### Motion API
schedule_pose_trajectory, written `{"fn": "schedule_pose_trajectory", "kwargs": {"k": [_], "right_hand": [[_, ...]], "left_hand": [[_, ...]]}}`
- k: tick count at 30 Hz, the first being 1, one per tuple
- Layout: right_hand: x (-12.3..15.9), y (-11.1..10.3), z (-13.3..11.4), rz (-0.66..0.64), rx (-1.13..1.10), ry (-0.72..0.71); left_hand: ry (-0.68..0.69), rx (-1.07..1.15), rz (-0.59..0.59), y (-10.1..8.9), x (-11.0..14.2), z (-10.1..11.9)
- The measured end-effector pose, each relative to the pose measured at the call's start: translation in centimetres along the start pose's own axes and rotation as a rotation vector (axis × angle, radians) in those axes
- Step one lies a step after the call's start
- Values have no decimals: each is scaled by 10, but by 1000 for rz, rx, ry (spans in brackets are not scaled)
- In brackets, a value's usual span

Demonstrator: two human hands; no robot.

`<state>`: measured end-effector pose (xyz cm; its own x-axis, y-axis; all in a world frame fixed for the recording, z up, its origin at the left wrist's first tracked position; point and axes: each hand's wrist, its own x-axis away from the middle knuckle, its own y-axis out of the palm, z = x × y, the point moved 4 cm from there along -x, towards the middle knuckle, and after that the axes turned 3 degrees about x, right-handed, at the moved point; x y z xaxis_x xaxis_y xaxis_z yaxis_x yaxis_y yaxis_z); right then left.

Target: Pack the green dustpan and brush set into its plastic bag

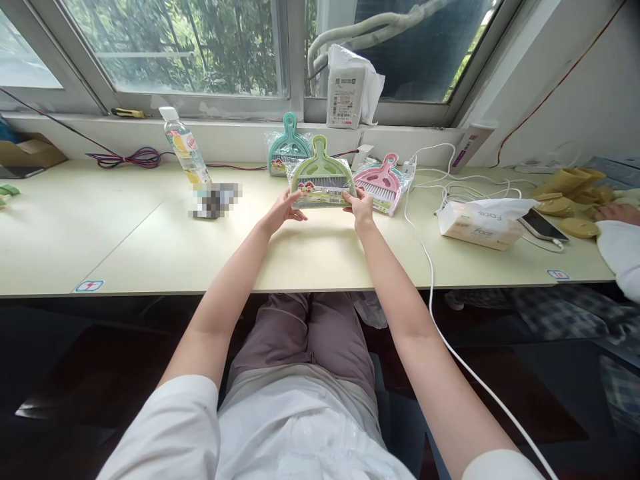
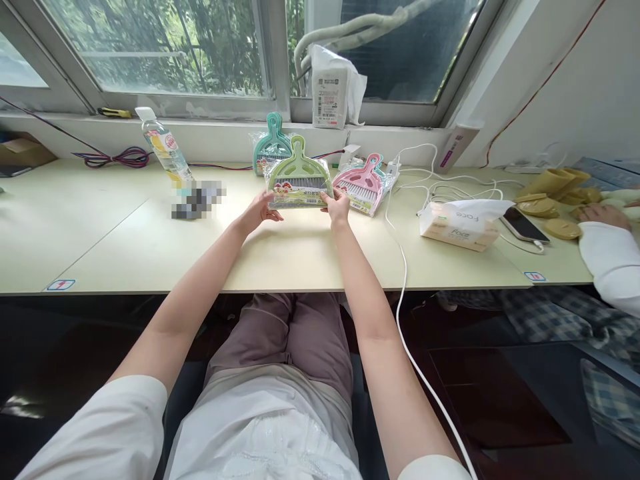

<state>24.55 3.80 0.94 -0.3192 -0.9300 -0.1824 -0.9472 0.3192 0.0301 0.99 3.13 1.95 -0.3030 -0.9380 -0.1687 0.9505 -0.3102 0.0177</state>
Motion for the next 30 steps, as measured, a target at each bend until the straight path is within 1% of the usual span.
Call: {"fn": "schedule_pose_trajectory", "kwargs": {"k": [2, 5, 8, 13, 18, 22, 25, 30], "right_hand": [[1, 1, -2, -1, 9, -23], [5, 7, -6, -36, 41, -52], [10, 11, -8, -49, 64, -71], [12, 15, -6, -71, 87, -81], [11, 18, -1, -56, 213, -117], [16, 24, 2, -115, 233, -169], [16, 25, 4, -149, 233, -169], [5, 18, 8, -95, 268, -121]], "left_hand": [[16, -29, 41, 1, 0, -1], [-8, -22, 143, -2, -2, -5], [12, 16, 196, -6, -3, -5], [63, 40, 206, -7, -2, -3], [87, -23, 192, -7, -1, -1], [82, -77, 235, -8, -4, -1], [72, -104, 267, -8, -8, -5], [50, -124, 199, 0, -8, -10]]}}
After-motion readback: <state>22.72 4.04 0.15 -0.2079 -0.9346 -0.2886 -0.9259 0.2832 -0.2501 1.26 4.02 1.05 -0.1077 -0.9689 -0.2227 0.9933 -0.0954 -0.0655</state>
